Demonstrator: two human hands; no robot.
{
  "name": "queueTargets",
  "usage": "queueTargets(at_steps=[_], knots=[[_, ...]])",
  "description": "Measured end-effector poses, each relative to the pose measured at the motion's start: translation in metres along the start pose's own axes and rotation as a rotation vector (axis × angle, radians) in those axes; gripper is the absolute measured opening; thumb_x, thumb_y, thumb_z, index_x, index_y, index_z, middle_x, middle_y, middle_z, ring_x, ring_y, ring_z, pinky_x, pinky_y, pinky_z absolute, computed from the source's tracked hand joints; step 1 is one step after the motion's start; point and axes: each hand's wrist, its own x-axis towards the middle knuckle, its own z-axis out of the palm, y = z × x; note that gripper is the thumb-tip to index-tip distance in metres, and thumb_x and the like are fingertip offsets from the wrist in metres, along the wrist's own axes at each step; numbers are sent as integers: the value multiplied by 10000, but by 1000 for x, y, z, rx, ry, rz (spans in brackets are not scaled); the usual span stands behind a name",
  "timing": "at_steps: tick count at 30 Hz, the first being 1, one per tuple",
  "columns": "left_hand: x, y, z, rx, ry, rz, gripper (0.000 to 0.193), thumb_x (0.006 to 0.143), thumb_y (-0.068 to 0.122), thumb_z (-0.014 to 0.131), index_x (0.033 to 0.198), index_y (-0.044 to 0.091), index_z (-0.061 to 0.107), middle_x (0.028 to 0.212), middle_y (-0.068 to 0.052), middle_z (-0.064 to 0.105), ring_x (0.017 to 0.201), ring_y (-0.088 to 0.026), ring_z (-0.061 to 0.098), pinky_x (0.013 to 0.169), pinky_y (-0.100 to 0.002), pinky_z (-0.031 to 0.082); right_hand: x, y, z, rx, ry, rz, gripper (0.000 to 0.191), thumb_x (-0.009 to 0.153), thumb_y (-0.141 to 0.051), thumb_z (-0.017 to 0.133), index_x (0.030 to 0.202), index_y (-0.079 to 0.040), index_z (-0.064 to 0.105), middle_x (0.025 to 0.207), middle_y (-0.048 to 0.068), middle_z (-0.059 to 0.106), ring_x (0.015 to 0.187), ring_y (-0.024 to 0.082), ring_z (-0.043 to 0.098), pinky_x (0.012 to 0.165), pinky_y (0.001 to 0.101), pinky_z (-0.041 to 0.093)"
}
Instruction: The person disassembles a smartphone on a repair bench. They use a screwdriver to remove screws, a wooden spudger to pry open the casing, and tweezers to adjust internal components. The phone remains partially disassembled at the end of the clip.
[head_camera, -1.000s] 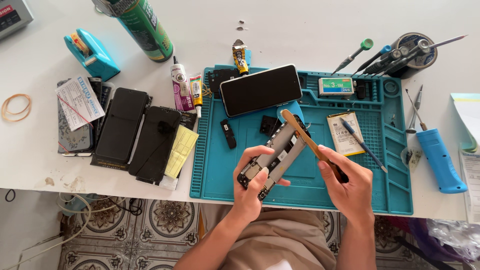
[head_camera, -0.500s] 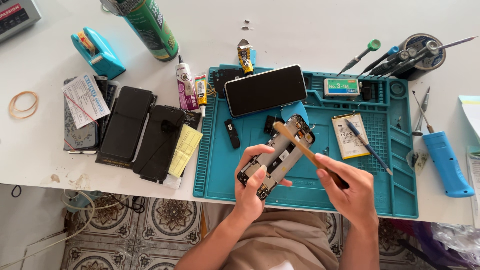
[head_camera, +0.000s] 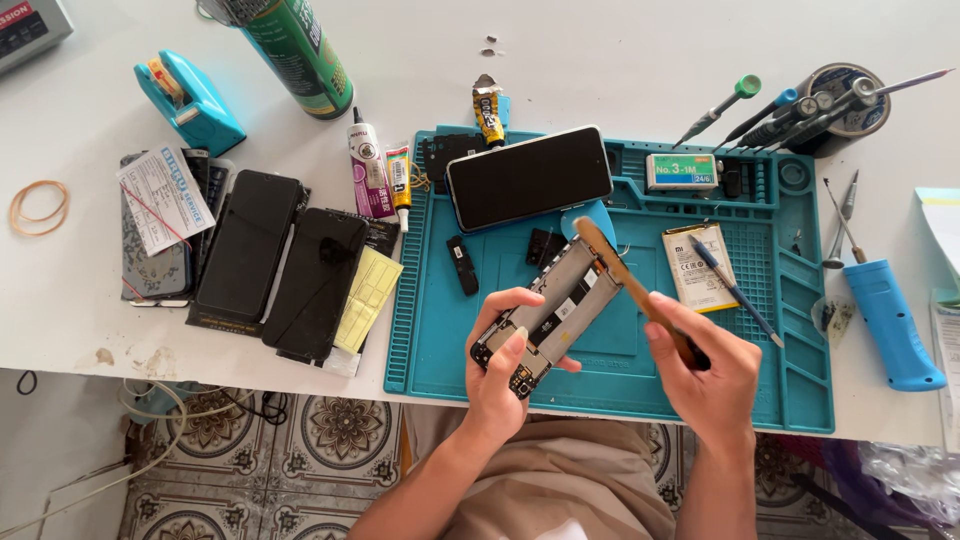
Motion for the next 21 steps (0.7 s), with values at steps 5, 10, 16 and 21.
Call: queueTargets(at_steps=[5,10,16,21], knots=[[0,-2,1,-14,10,-10,381,1009,219,544,1323,6,514,1248,-230,635,1128,-297,700,789,-440,672,0,-1,-2,12,-35,-63,314,934,-49,770,1246,-54,733,784,-11,706,594,-14,479,521,181,347],[1,-1,2,-11,11,2,373,1007,215,541,1317,9,514,1258,-227,631,1137,-295,700,788,-439,674,1,-3,-1,15,-19,-58,310,941,-39,767,1249,-48,732,768,-14,695,594,-16,465,522,187,335],[2,-1,5,-13,11,-3,362,1015,212,536,1320,19,521,1264,-218,625,1134,-290,696,794,-434,674,3,-5,-3,-33,41,-17,299,953,-24,771,1250,-33,734,773,2,683,610,-4,457,536,181,334],[2,-4,5,-4,28,7,314,1019,212,539,1280,37,523,1267,-195,613,1139,-282,697,785,-427,677,3,-3,-4,8,-27,-100,295,929,-28,781,1220,-40,732,808,-1,704,621,-9,484,551,178,348]])
